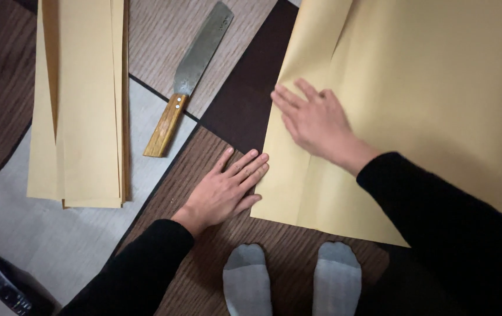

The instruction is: Cutting long strips of paper from a large sheet using a kitchen knife as a cutting tool.

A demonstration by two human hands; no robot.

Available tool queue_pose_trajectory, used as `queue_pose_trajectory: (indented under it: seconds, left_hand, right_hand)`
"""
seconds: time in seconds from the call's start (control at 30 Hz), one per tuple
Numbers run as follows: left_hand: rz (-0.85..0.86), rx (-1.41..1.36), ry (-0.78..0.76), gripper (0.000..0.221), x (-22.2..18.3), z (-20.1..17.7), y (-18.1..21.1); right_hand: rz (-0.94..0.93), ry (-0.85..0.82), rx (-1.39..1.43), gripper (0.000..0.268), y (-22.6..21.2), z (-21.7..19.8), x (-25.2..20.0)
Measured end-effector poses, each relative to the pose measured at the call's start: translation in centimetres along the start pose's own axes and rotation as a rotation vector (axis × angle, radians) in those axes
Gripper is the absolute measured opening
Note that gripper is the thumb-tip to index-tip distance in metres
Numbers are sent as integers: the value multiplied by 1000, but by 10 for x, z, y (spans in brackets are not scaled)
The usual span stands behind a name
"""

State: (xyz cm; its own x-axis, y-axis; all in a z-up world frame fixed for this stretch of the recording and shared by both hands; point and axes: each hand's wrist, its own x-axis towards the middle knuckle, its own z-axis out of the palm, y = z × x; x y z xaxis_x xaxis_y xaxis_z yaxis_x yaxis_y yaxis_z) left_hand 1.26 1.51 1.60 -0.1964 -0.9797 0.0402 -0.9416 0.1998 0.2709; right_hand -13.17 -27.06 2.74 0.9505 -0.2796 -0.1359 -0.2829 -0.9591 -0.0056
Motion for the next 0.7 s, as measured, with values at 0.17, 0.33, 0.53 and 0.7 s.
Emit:
queue_pose_trajectory:
  seconds: [0.17, 0.33, 0.53, 0.7]
  left_hand:
    - [-6, 0, -6, 73, 1, -2, 2]
    - [-5, -18, -3, 71, 1, -5, 2]
    - [3, -43, 21, 66, 1, -2, 2]
    - [8, -16, 16, 70, 1, -5, 1]
  right_hand:
    - [-33, 93, -40, 55, 7, 0, 8]
    - [-165, 128, -72, 54, -26, -8, -21]
    - [-178, 186, -5, 53, -49, -2, -53]
    - [-80, 73, 54, 54, -20, -6, -23]
